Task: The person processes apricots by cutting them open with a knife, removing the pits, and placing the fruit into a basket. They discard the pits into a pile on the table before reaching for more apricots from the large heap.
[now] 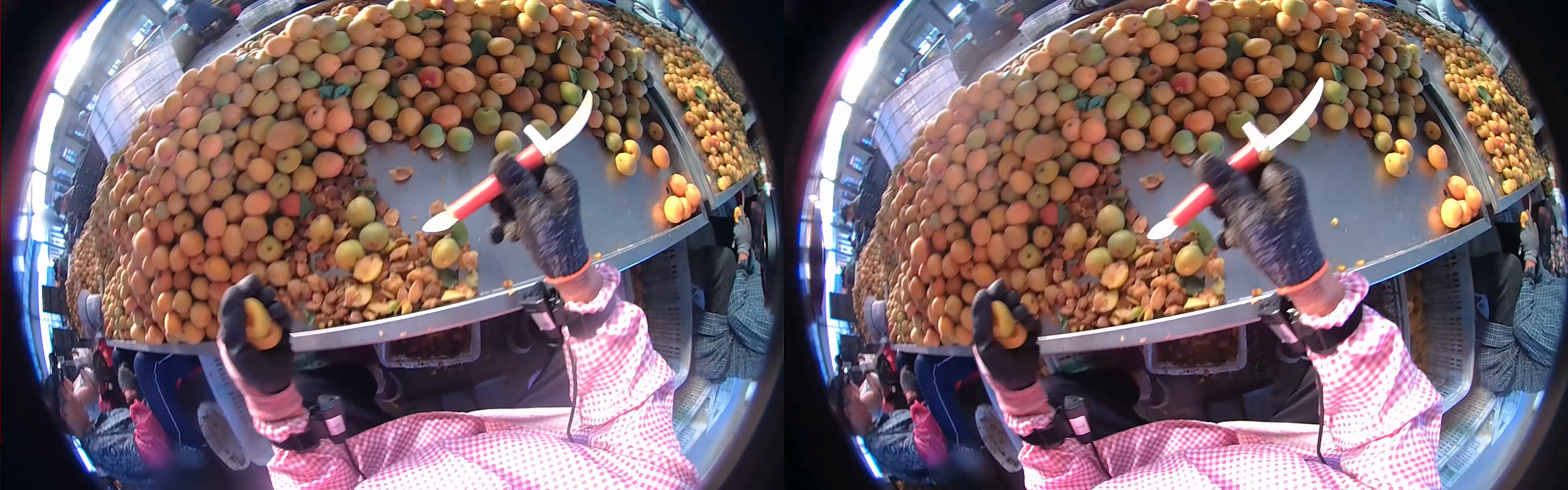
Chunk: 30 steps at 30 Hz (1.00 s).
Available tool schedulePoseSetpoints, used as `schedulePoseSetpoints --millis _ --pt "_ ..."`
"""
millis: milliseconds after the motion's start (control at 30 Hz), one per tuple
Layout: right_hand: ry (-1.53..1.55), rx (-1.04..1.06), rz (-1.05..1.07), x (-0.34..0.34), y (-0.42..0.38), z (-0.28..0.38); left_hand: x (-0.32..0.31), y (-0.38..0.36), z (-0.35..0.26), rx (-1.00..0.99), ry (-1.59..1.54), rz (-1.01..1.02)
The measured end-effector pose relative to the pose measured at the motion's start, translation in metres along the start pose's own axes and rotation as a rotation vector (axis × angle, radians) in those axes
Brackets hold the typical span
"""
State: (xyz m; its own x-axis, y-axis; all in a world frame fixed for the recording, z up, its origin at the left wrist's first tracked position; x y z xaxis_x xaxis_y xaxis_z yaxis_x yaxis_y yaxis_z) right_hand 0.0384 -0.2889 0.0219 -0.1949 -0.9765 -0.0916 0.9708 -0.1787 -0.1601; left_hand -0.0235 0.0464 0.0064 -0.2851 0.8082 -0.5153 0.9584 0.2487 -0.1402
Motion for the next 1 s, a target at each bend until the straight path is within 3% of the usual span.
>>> schedulePoseSetpoints --millis 67,100,133,233,267,333,367,433,533,567,600,633,700,767,800,867,933,1000 --pt "-0.174 0.189 -0.075 0.01 0.001 0.0 0.027 -0.03 -0.035 -0.086 0.055 -0.064" --pt "-0.307 0.26 -0.103 0.014 0.003 0.001 0.028 -0.047 -0.047 -0.211 0.194 -0.319" --pt "-0.295 0.274 -0.105 0.021 0.005 0.0 0.066 -0.057 -0.056 -0.618 0.877 -0.239" --pt "-1.139 0.375 -0.111 0.04 0.007 -0.003 0.113 -0.096 -0.079 -0.323 0.531 -0.51" --pt "-1.147 0.388 -0.125 0.047 0.009 -0.004 0.115 -0.108 -0.081 -0.274 0.466 -0.543" --pt "-1.345 0.172 0.046 0.06 0.019 -0.021 0.151 -0.119 -0.082 -0.251 0.588 -0.677" --pt "-1.351 0.166 0.022 0.065 0.022 -0.026 0.168 -0.119 -0.079 -0.229 0.614 -0.693" --pt "-1.505 0.088 0.194 0.076 0.035 -0.038 0.199 -0.107 -0.067 -0.191 0.616 -0.688" --pt "-1.662 0.044 0.288 0.072 0.046 -0.038 0.272 -0.084 -0.045 -0.006 0.895 -0.729" --pt "-1.734 0.171 0.232 0.06 0.045 -0.033 0.365 -0.06 -0.019 -0.114 0.973 -0.673" --pt "-1.799 0.302 0.177 0.05 0.04 -0.033 0.382 -0.058 -0.008 -0.035 1.076 -0.662" --pt "-1.638 0.829 0.129 0.037 0.022 -0.034 0.395 -0.056 0.005 -0.072 1.179 -0.635" --pt "-1.32 0.746 0.416 -0.003 -0.007 -0.029 0.413 -0.059 0.017 -0.101 1.287 -0.6" --pt "-1.275 0.647 0.634 -0.028 -0.019 -0.043 0.427 -0.065 0.031 0.111 1.247 -0.71" --pt "-1.286 0.641 0.64 -0.036 -0.02 -0.051 0.422 -0.069 0.035 0.122 1.24 -0.709" --pt "-1.407 0.598 0.643 -0.048 -0.011 -0.067 0.401 -0.076 0.02 0.028 1.789 -0.842" --pt "-1.427 0.51 0.666 -0.058 -0.004 -0.058 0.36 -0.062 -0.018 -0.158 1.148 -0.543" --pt "-1.454 0.408 0.681 -0.059 0.0 -0.054 0.197 -0.053 -0.045 -0.278 0.33 -0.186"
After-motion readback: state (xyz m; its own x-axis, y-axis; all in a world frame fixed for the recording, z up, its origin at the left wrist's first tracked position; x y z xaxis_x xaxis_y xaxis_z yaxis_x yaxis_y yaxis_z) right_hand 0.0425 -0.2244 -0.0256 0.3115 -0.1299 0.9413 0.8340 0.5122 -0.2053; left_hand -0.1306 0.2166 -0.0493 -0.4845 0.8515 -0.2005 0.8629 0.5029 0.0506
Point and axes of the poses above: each hand's wrist, its own y-axis towards the middle knuckle, its own x-axis out of the back of the hand, z = x × y, the point moved 3 cm from there along y, towards the middle knuckle, and after that the axes turned 1 degree about -x, right-handed, at the moved point
